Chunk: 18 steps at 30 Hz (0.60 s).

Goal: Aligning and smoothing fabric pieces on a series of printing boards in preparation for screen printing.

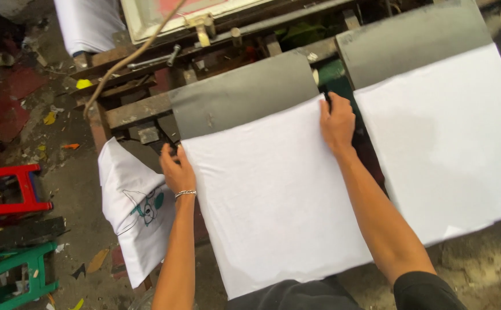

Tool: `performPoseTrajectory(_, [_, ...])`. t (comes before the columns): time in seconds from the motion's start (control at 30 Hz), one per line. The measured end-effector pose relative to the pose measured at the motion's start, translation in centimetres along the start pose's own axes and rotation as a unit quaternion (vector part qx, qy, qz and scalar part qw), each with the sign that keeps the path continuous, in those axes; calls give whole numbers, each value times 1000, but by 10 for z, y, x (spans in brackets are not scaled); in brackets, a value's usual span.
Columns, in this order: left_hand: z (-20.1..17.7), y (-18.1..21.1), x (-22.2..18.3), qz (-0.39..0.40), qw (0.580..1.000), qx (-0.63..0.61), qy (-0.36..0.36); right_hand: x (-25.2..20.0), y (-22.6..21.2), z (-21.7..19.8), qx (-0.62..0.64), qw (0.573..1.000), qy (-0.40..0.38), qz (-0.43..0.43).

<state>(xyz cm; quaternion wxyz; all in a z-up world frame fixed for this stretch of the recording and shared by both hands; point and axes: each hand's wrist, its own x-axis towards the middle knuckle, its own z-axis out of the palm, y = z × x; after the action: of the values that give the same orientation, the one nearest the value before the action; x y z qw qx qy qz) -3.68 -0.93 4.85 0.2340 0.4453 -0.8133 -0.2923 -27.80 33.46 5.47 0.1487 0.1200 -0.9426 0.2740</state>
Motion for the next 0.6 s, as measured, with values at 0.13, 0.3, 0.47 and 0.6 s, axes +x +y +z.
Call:
performPoseTrajectory(0.13, [-25,35,-49,188,982,-4,-13,-84,-29,-30,-128,976,23,-173])
performPoseTrajectory(0.3, [-26,29,-141,296,940,124,-117,-191,-34,-90,-94,983,-155,-42])
performPoseTrajectory(0.47, [-35,36,-159,276,921,213,-175,-255,-18,-138,-106,981,-160,11])
performPoseTrajectory(0.6, [-37,29,-169,279,910,240,-191,-301,-7,-161,-127,968,-202,72])
